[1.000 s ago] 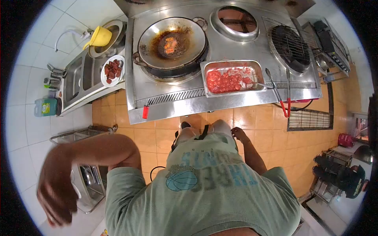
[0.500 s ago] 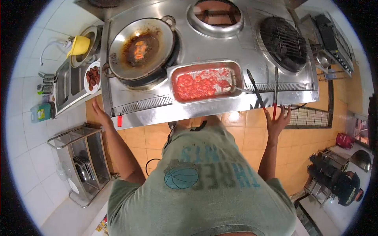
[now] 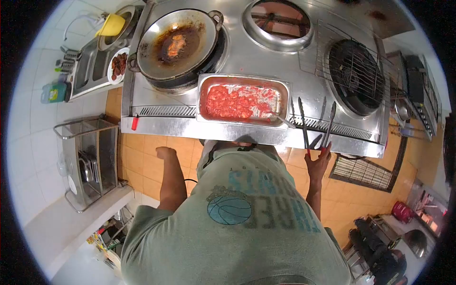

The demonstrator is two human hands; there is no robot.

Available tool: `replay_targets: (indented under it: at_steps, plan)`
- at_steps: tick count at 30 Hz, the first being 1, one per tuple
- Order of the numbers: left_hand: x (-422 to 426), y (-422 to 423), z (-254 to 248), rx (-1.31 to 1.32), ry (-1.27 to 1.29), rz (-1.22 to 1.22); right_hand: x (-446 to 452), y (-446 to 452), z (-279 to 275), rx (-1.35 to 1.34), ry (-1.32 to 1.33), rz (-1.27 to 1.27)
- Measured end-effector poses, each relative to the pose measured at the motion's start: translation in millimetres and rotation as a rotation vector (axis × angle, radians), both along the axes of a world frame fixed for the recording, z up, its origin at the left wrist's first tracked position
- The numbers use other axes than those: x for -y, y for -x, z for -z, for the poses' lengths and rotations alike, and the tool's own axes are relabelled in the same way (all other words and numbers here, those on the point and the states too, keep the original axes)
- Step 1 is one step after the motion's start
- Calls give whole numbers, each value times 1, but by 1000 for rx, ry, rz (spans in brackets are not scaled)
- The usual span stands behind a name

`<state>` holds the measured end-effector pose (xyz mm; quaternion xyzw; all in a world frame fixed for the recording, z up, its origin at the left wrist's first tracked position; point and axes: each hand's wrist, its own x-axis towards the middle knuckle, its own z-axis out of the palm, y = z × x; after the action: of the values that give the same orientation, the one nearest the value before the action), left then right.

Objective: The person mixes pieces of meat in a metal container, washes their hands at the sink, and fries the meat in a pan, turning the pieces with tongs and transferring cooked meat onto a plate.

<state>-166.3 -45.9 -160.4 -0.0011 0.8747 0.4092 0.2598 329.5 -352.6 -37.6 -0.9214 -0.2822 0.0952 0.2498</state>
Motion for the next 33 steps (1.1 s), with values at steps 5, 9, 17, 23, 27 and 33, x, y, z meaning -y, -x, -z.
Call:
replay_targets:
  at_steps: [5, 9, 17, 23, 27, 33]
  plan:
    - [14, -11, 35, 130, 58, -37, 28, 16, -7, -83, -280, 61]
    - [26, -9, 54, 312, -33, -176, 51, 30, -25, -302, -523, 166]
    - [-2, 16, 80, 613, -269, -251, -48, 14, -113, -287, -420, -76]
    - [-55, 12, -3, 578, -446, -146, -136, 42, -117, -218, -326, -248]
    - [-88, 27, -17, 720, -597, -208, -208, 82, -122, -338, -353, -539]
    - [-113, 15, -36, 363, 42, -322, -309, 119, -143, -793, -151, -512]
